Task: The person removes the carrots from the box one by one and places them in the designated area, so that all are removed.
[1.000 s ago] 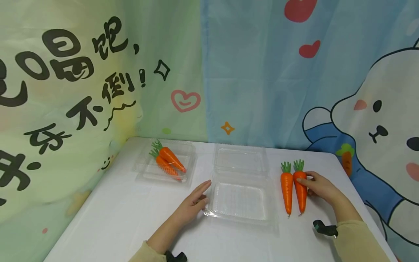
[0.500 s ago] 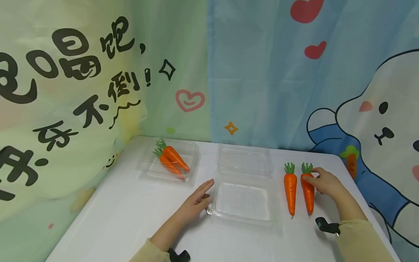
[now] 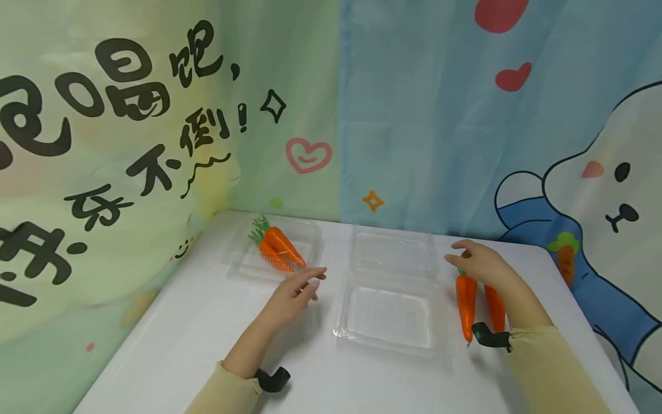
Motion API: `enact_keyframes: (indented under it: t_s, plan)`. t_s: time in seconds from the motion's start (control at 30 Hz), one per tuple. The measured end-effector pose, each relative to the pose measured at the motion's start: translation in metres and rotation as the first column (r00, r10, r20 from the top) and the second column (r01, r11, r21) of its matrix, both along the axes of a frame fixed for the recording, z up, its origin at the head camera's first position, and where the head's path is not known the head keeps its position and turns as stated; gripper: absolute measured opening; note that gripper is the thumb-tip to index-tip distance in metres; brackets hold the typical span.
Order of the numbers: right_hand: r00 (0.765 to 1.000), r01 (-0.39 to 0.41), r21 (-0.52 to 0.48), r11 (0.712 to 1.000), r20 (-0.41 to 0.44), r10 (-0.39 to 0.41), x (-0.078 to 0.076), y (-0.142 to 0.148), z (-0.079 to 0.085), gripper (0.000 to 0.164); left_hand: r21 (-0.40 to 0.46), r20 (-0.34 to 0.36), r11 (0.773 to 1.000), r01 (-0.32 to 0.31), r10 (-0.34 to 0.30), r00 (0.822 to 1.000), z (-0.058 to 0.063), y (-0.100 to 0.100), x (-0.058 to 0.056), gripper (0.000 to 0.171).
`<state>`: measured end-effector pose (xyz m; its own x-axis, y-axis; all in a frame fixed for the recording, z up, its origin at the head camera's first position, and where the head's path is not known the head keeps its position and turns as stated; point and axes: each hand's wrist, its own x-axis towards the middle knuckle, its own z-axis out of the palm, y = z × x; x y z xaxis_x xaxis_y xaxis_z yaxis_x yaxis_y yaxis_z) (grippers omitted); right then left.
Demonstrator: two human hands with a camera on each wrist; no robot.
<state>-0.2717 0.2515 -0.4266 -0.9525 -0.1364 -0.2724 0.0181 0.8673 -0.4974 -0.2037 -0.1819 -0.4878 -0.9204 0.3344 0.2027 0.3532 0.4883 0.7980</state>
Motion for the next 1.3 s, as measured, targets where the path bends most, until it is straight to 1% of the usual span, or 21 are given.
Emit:
enact_keyframes:
  t_s: [0.07,0.17,0.23,0.3,0.37,0.4,0.47,0.53,0.6,0.67,0.73,0.8,0.83,0.93,1.0,1.07,1.17,1.3]
  plan:
    - [0.999,-0.044,-0.076,0.996,-0.002,0.044,-0.005,-0.02,0.007,0.079,-0.001,-0.016,0.997,-0.074,0.074,0.997,0.017,-0.014,-0.008,0.036]
    - [0.995,-0.098,-0.197,0.975,0.018,0.103,-0.011,-0.055,0.013,0.073,0.009,-0.025,0.984,-0.175,0.175,0.984,0.04,-0.041,-0.026,0.042]
    - [0.989,-0.125,-0.265,0.956,0.04,0.141,-0.014,-0.079,0.013,0.067,0.003,-0.01,0.97,-0.245,0.245,0.97,0.048,-0.061,-0.039,0.049]
    - [0.983,-0.145,-0.314,0.938,0.064,0.173,-0.017,-0.103,0.012,0.063,-0.013,0.016,0.953,-0.303,0.304,0.953,0.054,-0.08,-0.05,0.056]
    - [0.979,-0.149,-0.352,0.924,0.082,0.189,-0.02,-0.125,0.01,0.06,-0.048,0.025,0.936,-0.35,0.351,0.936,0.056,-0.099,-0.061,0.06]
    - [0.977,-0.146,-0.367,0.918,0.094,0.193,-0.021,-0.135,0.009,0.06,-0.062,0.033,0.93,-0.361,0.364,0.931,0.057,-0.108,-0.065,0.061]
    - [0.974,-0.133,-0.395,0.909,0.117,0.194,-0.025,-0.154,0.008,0.058,-0.081,0.055,0.923,-0.377,0.382,0.923,0.058,-0.123,-0.073,0.061]
    - [0.971,-0.115,-0.424,0.898,0.142,0.191,-0.028,-0.171,0.005,0.058,-0.087,0.08,0.921,-0.381,0.387,0.918,0.057,-0.137,-0.079,0.062]
    - [0.969,-0.087,-0.45,0.889,0.168,0.18,-0.03,-0.188,0.002,0.058,-0.107,0.114,0.914,-0.391,0.402,0.908,0.056,-0.147,-0.084,0.063]
    - [0.967,-0.063,-0.474,0.878,0.189,0.171,-0.032,-0.203,-0.003,0.06,-0.134,0.148,0.908,-0.398,0.415,0.898,0.054,-0.156,-0.089,0.065]
    - [0.964,-0.043,-0.488,0.872,0.208,0.164,-0.033,-0.219,-0.007,0.062,-0.184,0.179,0.902,-0.39,0.421,0.889,0.05,-0.163,-0.093,0.067]
    - [0.96,-0.027,-0.507,0.862,0.227,0.164,-0.034,-0.233,-0.012,0.066,-0.224,0.228,0.901,-0.372,0.42,0.879,0.046,-0.168,-0.096,0.069]
    - [0.957,-0.02,-0.519,0.855,0.237,0.166,-0.034,-0.239,-0.014,0.067,-0.234,0.259,0.904,-0.358,0.413,0.873,0.044,-0.169,-0.097,0.07]
    - [0.947,0.025,-0.571,0.82,0.277,0.164,-0.035,-0.256,-0.021,0.072,-0.248,0.331,0.908,-0.339,0.408,0.851,0.038,-0.171,-0.099,0.074]
    - [0.94,0.059,-0.6,0.798,0.301,0.157,-0.036,-0.265,-0.025,0.076,-0.249,0.355,0.907,-0.339,0.411,0.84,0.035,-0.172,-0.1,0.077]
    - [0.935,0.088,-0.617,0.782,0.321,0.148,-0.035,-0.273,-0.029,0.079,-0.255,0.363,0.904,-0.343,0.418,0.833,0.032,-0.173,-0.101,0.079]
    - [0.932,0.108,-0.614,0.782,0.336,0.136,-0.033,-0.281,-0.03,0.082,-0.277,0.366,0.902,-0.332,0.418,0.831,0.029,-0.171,-0.103,0.081]
    - [0.928,0.121,-0.624,0.772,0.347,0.135,-0.032,-0.287,-0.033,0.085,-0.274,0.382,0.906,-0.322,0.41,0.828,0.027,-0.165,-0.104,0.076]
